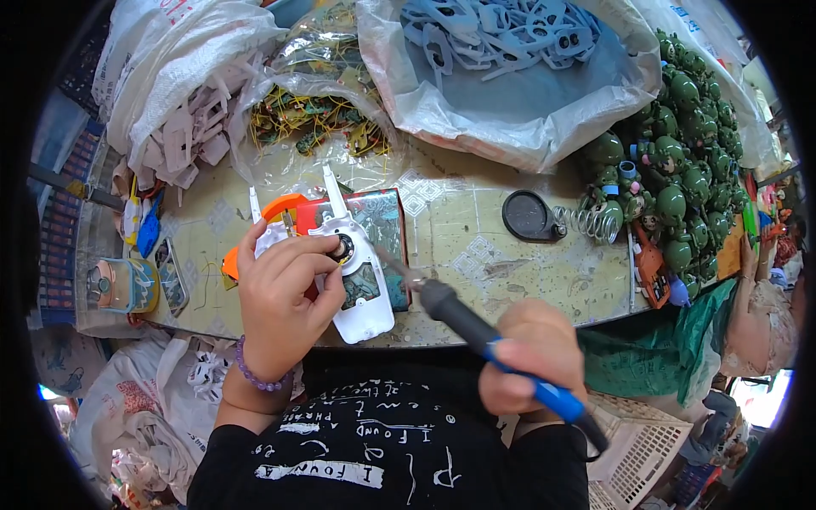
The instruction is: Soldering electronic components and assembling toy parts at a factory workbench.
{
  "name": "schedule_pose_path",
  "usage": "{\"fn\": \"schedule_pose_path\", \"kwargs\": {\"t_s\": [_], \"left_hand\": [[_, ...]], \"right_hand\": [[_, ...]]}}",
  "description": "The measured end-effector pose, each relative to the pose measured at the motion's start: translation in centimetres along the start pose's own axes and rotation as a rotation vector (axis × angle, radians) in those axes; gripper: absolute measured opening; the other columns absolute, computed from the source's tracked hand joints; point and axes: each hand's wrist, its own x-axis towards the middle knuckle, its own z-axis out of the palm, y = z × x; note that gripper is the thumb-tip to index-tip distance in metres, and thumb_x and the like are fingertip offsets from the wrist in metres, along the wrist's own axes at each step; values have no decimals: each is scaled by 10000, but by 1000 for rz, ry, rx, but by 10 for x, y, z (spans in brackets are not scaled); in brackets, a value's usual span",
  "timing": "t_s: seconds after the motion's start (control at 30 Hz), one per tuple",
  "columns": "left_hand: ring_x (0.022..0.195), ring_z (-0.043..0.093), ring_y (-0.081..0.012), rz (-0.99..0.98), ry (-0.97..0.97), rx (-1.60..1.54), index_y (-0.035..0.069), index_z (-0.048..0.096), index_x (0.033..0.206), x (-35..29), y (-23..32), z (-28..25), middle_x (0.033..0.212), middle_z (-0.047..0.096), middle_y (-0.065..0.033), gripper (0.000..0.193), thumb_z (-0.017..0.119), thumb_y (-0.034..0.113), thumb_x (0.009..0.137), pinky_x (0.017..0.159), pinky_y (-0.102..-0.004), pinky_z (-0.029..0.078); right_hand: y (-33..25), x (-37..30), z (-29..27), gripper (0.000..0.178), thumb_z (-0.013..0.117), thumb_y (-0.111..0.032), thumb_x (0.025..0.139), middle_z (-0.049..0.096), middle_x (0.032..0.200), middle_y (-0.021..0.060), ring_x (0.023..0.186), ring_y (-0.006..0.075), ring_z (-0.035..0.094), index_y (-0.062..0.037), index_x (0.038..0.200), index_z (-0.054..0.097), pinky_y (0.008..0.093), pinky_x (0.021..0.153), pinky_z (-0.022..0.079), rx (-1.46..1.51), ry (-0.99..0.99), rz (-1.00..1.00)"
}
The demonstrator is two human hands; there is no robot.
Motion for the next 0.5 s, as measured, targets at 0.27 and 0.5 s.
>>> {"fn": "schedule_pose_path", "kwargs": {"t_s": [0.27, 0.5], "left_hand": [[842, 653, -189, 1, 5, -30, 81, 621, 733, 4, -1, 1, 889, 690, -28, 53, 668, 62, 716, 1037, -481, 303], [831, 644, -208, -5, 22, -34, 63, 642, 734, 3, 2, 0, 891, 692, -32, 38, 671, 58, 709, 1052, -469, 299]], "right_hand": [[13, 0, -84, 385, 471, -359, 997, 373, 582, -6, 549, 92, 388, 17, 1002, 553, 250, 564, 378, -165, 765, 141], [9, 13, -175, 173, 492, -142, 950, 406, 614, -13, 514, 45, 368, -25, 847, 569, 197, 492, 301, -318, 819, 223]]}}
